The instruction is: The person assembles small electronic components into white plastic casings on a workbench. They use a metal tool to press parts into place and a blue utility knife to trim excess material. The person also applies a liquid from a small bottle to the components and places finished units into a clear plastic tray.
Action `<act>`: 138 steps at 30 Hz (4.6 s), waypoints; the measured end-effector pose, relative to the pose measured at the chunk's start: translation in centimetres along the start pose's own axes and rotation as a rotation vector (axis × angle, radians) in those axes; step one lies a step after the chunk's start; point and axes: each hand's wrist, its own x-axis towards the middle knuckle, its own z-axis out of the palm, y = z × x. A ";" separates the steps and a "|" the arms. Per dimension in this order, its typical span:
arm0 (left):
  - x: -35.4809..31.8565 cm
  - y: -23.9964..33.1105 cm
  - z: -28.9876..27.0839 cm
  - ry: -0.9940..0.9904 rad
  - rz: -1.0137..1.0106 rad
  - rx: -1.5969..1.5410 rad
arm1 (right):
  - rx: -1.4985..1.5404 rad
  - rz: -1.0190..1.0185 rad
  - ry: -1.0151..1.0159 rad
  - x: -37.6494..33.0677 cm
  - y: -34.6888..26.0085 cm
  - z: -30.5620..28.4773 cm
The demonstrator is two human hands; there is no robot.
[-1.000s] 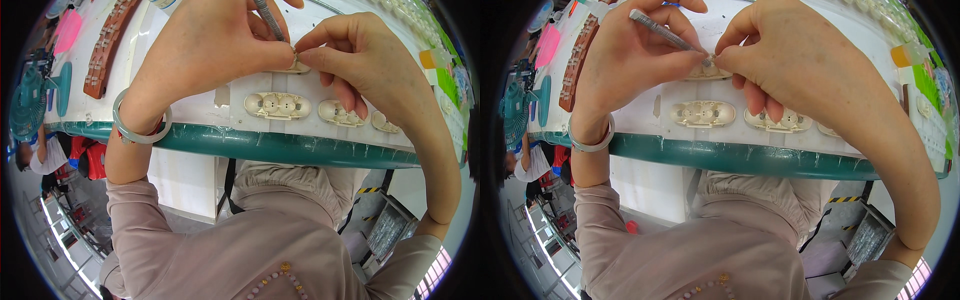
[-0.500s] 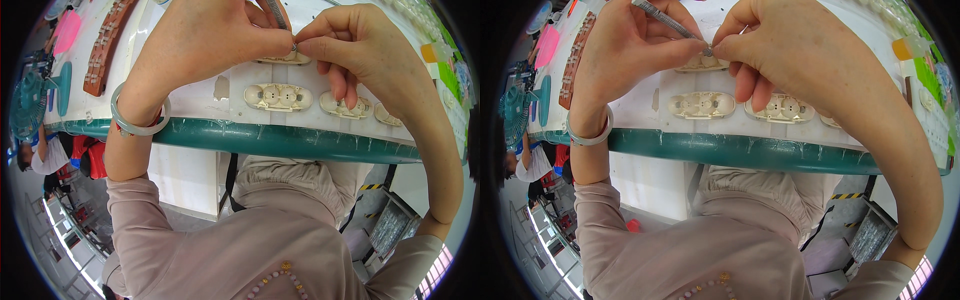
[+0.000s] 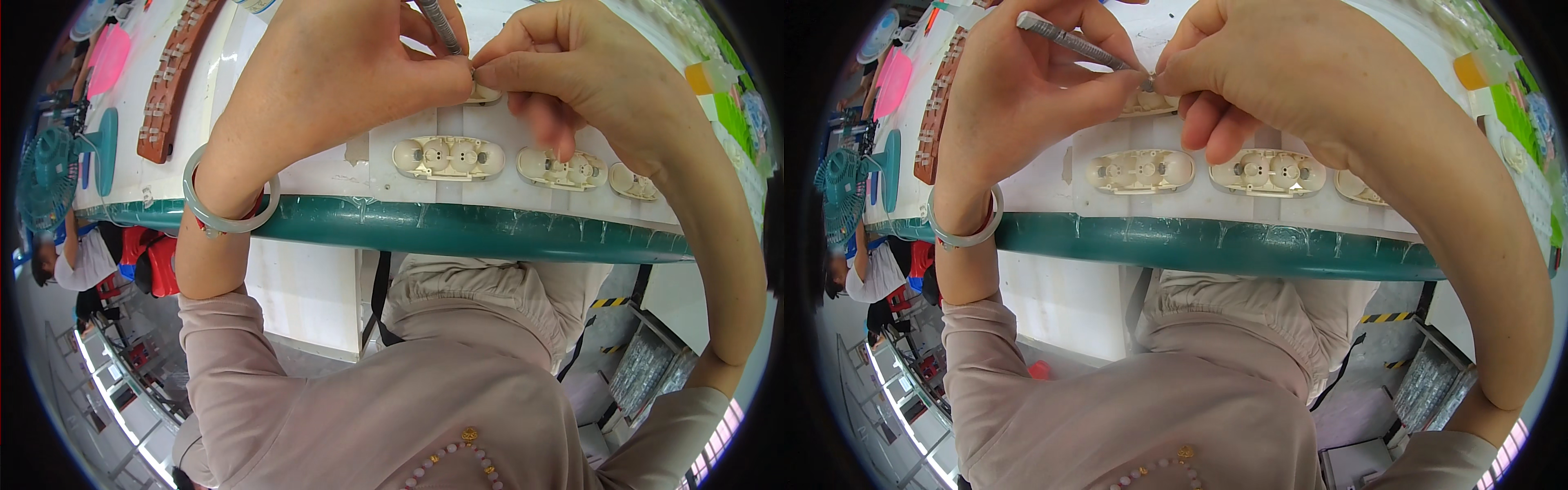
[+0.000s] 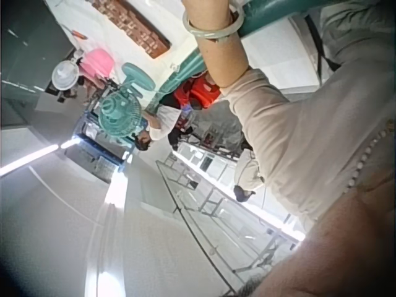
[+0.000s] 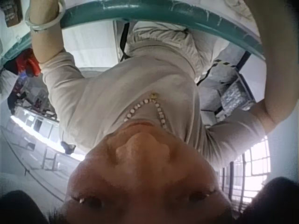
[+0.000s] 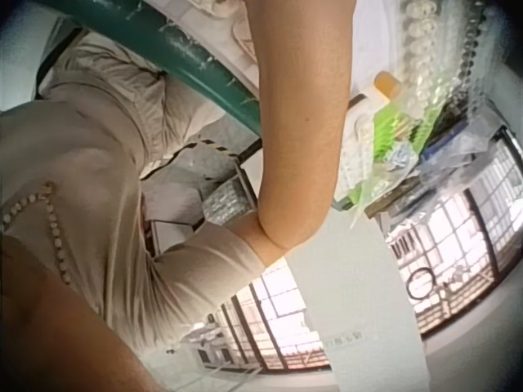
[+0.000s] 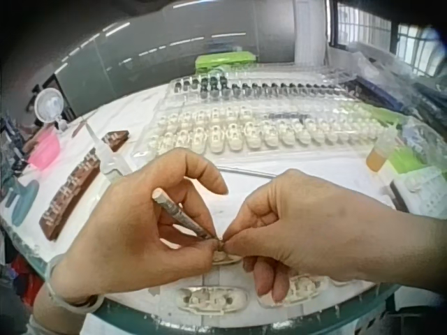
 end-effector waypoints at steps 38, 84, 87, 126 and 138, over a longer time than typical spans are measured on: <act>-0.6 -1.5 -2.4 -0.045 -0.256 -0.328 | -0.621 0.221 0.157 0.3 -5.5 2.2; -1.3 -1.0 -0.9 0.037 -0.063 0.038 | -0.443 -0.069 0.125 1.3 -2.9 1.5; -1.1 -1.1 -0.8 0.035 -0.068 0.029 | -0.471 -0.023 0.169 1.3 -3.1 1.7; -2.6 -0.8 -3.5 0.269 -0.063 -0.280 | -1.281 -0.391 0.066 5.4 -3.8 0.7; 3.6 7.7 9.7 -0.061 0.035 -0.416 | -0.593 -0.341 0.596 -12.5 7.8 -8.7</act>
